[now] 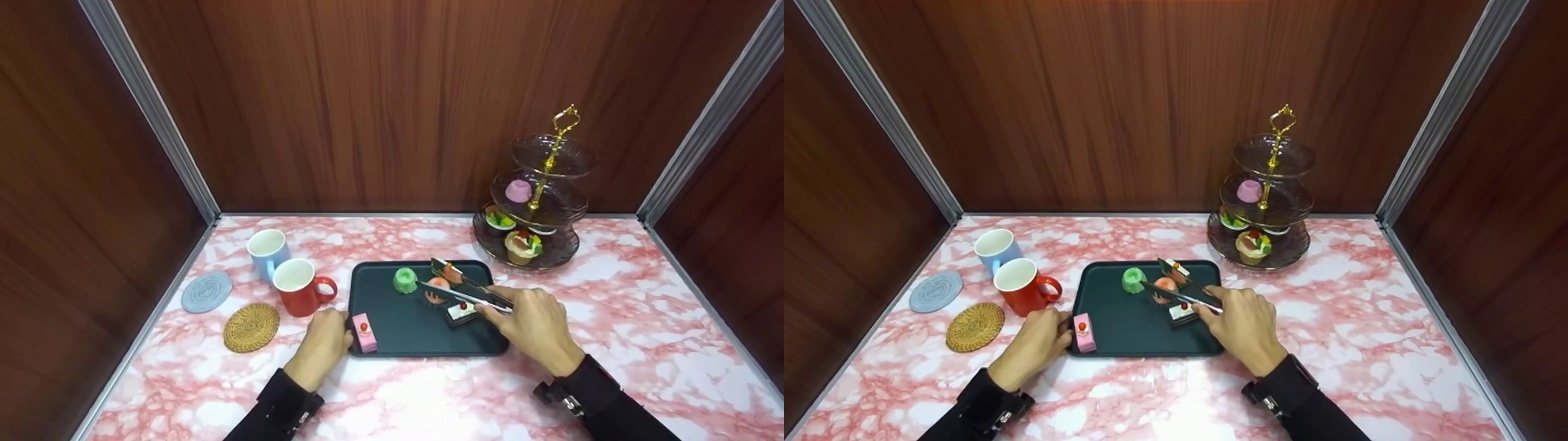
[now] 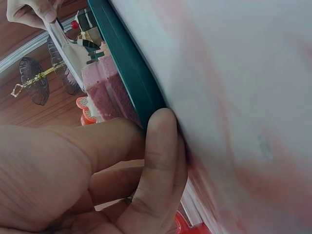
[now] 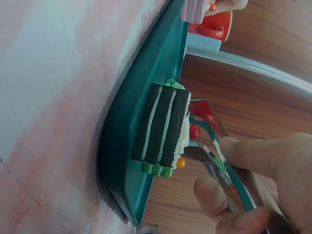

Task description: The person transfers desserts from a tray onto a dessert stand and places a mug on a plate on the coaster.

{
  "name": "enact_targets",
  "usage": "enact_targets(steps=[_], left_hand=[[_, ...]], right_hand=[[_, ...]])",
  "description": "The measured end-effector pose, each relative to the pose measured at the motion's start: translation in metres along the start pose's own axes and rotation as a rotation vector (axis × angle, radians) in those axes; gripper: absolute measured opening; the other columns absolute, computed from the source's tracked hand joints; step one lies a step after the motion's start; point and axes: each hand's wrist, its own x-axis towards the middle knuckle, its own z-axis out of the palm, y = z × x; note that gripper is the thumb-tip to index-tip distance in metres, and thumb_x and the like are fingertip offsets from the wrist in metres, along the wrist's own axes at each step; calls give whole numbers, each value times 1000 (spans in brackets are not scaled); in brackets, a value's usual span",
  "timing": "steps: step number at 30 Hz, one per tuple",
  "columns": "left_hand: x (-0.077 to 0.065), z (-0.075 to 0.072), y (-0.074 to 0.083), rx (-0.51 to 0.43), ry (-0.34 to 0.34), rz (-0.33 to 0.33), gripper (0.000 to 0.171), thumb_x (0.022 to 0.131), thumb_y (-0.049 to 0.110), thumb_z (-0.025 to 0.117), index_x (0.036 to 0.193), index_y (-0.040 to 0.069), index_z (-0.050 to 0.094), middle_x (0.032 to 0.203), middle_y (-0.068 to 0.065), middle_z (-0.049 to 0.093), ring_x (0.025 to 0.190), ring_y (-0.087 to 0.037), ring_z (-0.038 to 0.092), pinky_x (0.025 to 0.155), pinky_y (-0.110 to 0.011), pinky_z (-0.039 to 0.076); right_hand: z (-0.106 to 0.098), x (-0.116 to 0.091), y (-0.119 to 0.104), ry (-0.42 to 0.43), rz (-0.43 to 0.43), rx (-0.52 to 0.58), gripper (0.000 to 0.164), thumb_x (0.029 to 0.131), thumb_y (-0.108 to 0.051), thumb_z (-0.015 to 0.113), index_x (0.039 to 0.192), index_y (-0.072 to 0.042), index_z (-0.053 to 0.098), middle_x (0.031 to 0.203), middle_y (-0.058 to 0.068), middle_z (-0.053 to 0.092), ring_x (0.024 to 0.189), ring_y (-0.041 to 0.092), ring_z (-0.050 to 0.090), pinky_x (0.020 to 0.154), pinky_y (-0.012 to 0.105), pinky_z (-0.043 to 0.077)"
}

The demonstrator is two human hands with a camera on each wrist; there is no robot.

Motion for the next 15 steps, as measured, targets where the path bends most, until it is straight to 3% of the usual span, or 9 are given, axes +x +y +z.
enact_targets(steps=[15], left_hand=[[1, 1, 0, -7, 1, 1, 8, 68, 5, 67, 76, 6, 65, 73, -9, 61, 72, -23, 59, 67, -38, 49]], right_hand=[[2, -1, 1, 16, -12, 19, 30, 73, -56, 67, 102, -46, 67, 75, -7, 71, 56, 11, 58, 41, 28, 30]])
